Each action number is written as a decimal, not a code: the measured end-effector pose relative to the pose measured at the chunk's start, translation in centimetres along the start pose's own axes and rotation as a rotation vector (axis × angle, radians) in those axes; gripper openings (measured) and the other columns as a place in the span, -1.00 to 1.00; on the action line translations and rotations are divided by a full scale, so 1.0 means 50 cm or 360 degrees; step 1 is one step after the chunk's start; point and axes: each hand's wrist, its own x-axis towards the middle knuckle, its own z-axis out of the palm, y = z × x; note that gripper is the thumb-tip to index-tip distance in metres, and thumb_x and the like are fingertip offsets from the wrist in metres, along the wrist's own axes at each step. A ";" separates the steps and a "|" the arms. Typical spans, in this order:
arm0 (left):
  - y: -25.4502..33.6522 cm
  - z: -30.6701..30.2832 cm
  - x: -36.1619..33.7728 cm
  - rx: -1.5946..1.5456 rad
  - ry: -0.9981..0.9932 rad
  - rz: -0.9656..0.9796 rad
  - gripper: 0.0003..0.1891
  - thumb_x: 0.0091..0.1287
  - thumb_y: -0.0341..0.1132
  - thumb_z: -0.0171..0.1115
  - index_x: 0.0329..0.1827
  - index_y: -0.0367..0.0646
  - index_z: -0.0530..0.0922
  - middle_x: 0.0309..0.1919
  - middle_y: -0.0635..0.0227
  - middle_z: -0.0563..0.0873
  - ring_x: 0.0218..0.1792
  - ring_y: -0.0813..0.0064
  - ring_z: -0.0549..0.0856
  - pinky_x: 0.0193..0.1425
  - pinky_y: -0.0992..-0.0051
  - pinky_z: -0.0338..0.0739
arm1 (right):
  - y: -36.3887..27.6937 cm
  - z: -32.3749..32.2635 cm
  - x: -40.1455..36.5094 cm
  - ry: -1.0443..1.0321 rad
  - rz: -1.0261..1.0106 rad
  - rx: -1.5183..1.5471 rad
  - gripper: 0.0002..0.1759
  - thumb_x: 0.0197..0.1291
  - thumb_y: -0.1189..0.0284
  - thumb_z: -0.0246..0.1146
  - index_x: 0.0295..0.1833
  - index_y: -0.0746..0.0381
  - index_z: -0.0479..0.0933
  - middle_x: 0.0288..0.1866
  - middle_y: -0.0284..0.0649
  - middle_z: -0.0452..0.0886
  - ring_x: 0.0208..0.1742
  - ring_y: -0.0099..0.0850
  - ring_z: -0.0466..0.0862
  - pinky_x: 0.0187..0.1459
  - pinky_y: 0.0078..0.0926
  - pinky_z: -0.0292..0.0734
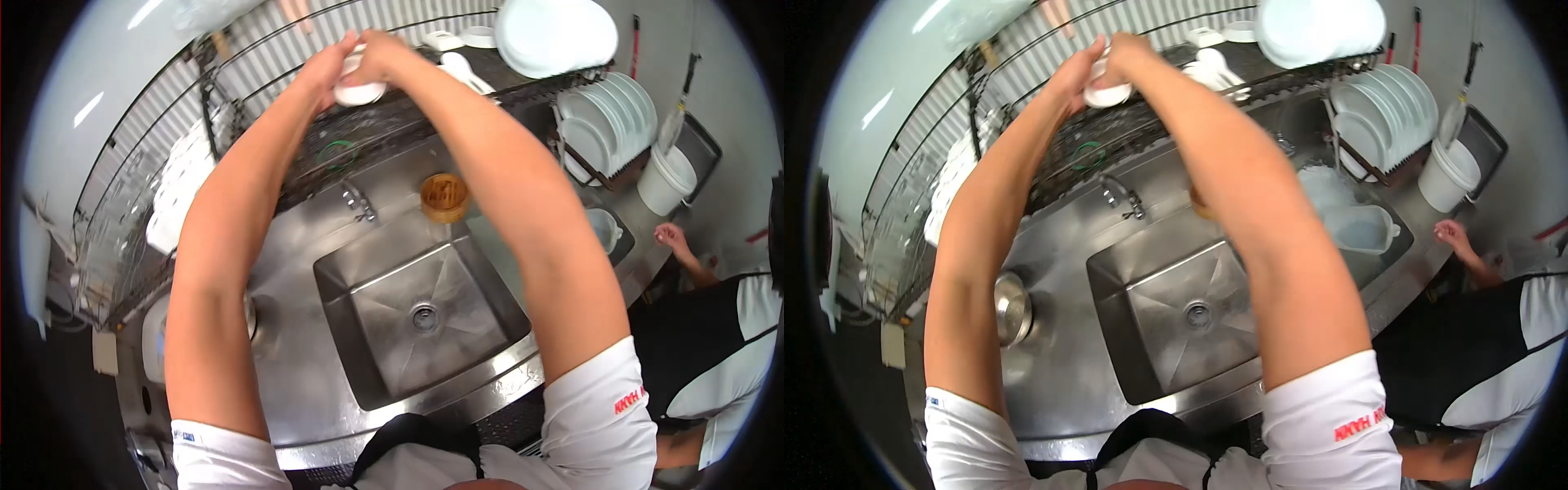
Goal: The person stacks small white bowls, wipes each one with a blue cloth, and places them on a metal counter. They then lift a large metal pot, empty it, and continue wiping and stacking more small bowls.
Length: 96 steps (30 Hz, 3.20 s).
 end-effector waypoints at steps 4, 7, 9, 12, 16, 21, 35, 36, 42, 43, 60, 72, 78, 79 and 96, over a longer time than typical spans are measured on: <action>0.042 -0.032 -0.029 -0.0647 -0.0350 0.0154 -0.60 0.44 -0.07 0.08 0.07 -0.25 0.58 -0.17 0.12 0.74 -0.19 0.22 0.75 -0.10 0.20 0.68 | -0.081 -0.081 -0.054 0.0178 0.0053 0.0196 -0.17 -0.10 0.22 0.55 0.31 0.27 0.44 0.11 -0.04 0.66 0.06 -0.25 0.69 0.04 -0.34 0.62; 0.069 -0.035 -0.072 -0.0932 -0.0401 0.0349 -0.73 0.45 -0.15 0.08 0.00 -0.11 0.62 -0.11 0.18 0.74 -0.11 0.22 0.74 0.02 0.17 0.68 | -0.105 -0.087 -0.057 0.0441 -0.0320 0.0674 -0.21 -0.20 0.12 0.59 0.20 0.15 0.54 0.14 -0.03 0.64 0.15 -0.20 0.64 0.19 -0.27 0.52; 0.084 -0.025 -0.109 -0.1114 -0.0519 0.0658 -0.72 0.42 -0.11 0.16 -0.02 -0.10 0.63 -0.17 0.22 0.74 -0.19 0.22 0.74 -0.06 0.21 0.69 | -0.191 -0.156 -0.139 0.0466 -0.0448 0.0515 -0.34 -0.06 0.32 0.53 0.18 0.28 0.50 -0.01 -0.09 0.69 0.01 -0.39 0.67 0.06 -0.39 0.58; 0.147 -0.003 -0.353 -0.1007 -0.0170 0.0679 -0.66 0.40 -0.06 0.20 0.07 -0.08 0.53 -0.11 0.19 0.69 -0.10 0.26 0.71 -0.05 0.25 0.66 | -0.366 -0.218 -0.307 0.0443 -0.0470 0.0892 -0.44 0.09 0.47 0.42 0.22 0.27 0.45 -0.06 -0.16 0.68 -0.05 -0.51 0.66 -0.05 -0.55 0.58; 0.117 -0.056 -0.669 -0.1052 0.0107 0.0898 -0.46 0.41 -0.09 0.24 0.24 -0.24 0.26 0.00 0.19 0.56 0.05 0.41 0.60 -0.02 0.37 0.57 | -0.489 -0.207 -0.454 0.0368 -0.0950 0.0410 -0.41 0.18 0.46 0.31 0.33 0.35 0.38 0.15 -0.09 0.60 0.14 -0.32 0.60 0.12 -0.43 0.50; -0.071 -0.242 -1.102 -0.1235 0.0393 0.0623 -0.35 0.45 -0.04 0.13 0.47 -0.17 0.16 0.29 0.18 0.44 0.34 0.33 0.43 0.40 0.30 0.35 | -0.784 0.032 -0.769 0.0411 -0.0955 0.0683 -0.33 -0.24 0.67 0.39 0.15 0.22 0.51 0.00 0.01 0.49 -0.01 -0.02 0.55 0.00 -0.16 0.50; -0.419 -0.778 -2.277 -0.1227 0.2880 0.1296 -0.49 0.38 -0.27 0.28 0.33 -0.16 0.31 0.10 0.24 0.55 0.13 0.41 0.55 0.24 0.41 0.47 | -1.783 0.664 -1.533 -0.1563 -0.1286 0.1876 -0.41 -0.04 0.56 0.46 0.18 0.29 0.51 0.20 -0.02 0.54 0.23 -0.10 0.51 0.25 -0.24 0.41; -0.421 -0.802 -2.332 -0.1104 0.3026 0.1354 -0.48 0.37 -0.28 0.29 0.32 -0.17 0.32 0.08 0.25 0.56 0.12 0.40 0.56 0.23 0.41 0.47 | -1.835 0.688 -1.571 -0.1898 -0.1152 0.1892 -0.40 -0.02 0.59 0.42 0.21 0.30 0.49 0.20 -0.02 0.53 0.23 -0.17 0.54 0.24 -0.29 0.44; -0.434 -0.928 -2.636 -0.0263 0.3825 0.1127 -0.48 0.38 -0.28 0.24 0.33 -0.23 0.29 0.10 0.17 0.54 0.10 0.38 0.56 0.23 0.38 0.46 | -2.142 0.723 -1.785 -0.2261 -0.1257 0.1822 -0.54 0.03 0.60 0.32 0.12 0.26 0.53 -0.03 -0.06 0.67 0.02 -0.29 0.69 0.05 -0.39 0.55; -0.438 -0.955 -2.687 -0.0258 0.3782 0.1122 -0.49 0.41 -0.28 0.23 0.34 -0.24 0.29 0.10 0.17 0.54 0.09 0.39 0.56 0.21 0.39 0.48 | -2.189 0.747 -1.813 -0.2227 -0.1358 0.1835 -0.55 0.08 0.59 0.35 0.14 0.29 0.52 -0.07 -0.13 0.68 -0.04 -0.44 0.65 0.01 -0.45 0.56; -0.389 -1.411 -3.345 -0.1165 0.3550 0.1543 -0.59 0.43 -0.06 0.18 0.14 -0.15 0.41 -0.10 0.24 0.65 -0.05 0.31 0.67 0.06 0.29 0.60 | -2.892 0.961 -2.102 -0.2405 -0.1426 0.2227 -0.70 -0.03 0.58 0.42 -0.11 0.28 0.61 -0.22 -0.17 0.62 -0.18 -0.26 0.63 -0.15 -0.37 0.56; -0.343 -1.330 -3.539 -0.1391 0.3570 0.0601 -0.74 0.44 -0.14 0.15 -0.11 -0.15 0.37 -0.17 0.31 0.57 -0.10 0.48 0.61 0.07 0.43 0.54 | -2.961 0.920 -2.277 -0.2577 -0.1593 0.2069 -0.85 0.22 0.54 0.27 -0.10 0.29 0.65 -0.08 -0.12 0.60 0.00 -0.35 0.60 0.08 -0.43 0.49; -0.398 -1.273 -3.637 -0.1301 0.3128 0.0873 -0.59 0.54 -0.09 -0.08 0.20 -0.26 0.37 0.07 0.18 0.59 0.14 0.37 0.58 0.27 0.36 0.47 | -2.989 0.867 -2.372 -0.3086 -0.0605 0.1655 -0.86 0.24 0.55 0.28 -0.11 0.34 0.55 -0.26 -0.25 0.65 -0.22 -0.53 0.62 -0.15 -0.55 0.54; -0.376 -1.270 -3.649 -0.1350 0.3052 0.0925 -0.53 0.56 -0.07 -0.13 0.30 -0.29 0.35 0.13 0.16 0.59 0.21 0.34 0.57 0.33 0.33 0.45 | -2.996 0.865 -2.379 -0.3203 -0.0353 0.1616 -0.87 0.24 0.55 0.27 -0.12 0.34 0.55 -0.27 -0.25 0.66 -0.24 -0.53 0.62 -0.18 -0.55 0.54; -0.341 -1.247 -3.786 -0.1687 0.2305 0.0799 -0.53 0.55 -0.04 -0.08 0.29 -0.22 0.39 0.07 0.15 0.63 0.09 0.28 0.66 0.21 0.21 0.58 | -3.016 0.788 -2.345 -0.3122 -0.1480 0.1836 -0.45 -0.03 0.45 0.43 0.16 0.25 0.54 0.11 -0.25 0.58 0.14 -0.44 0.55 0.23 -0.43 0.39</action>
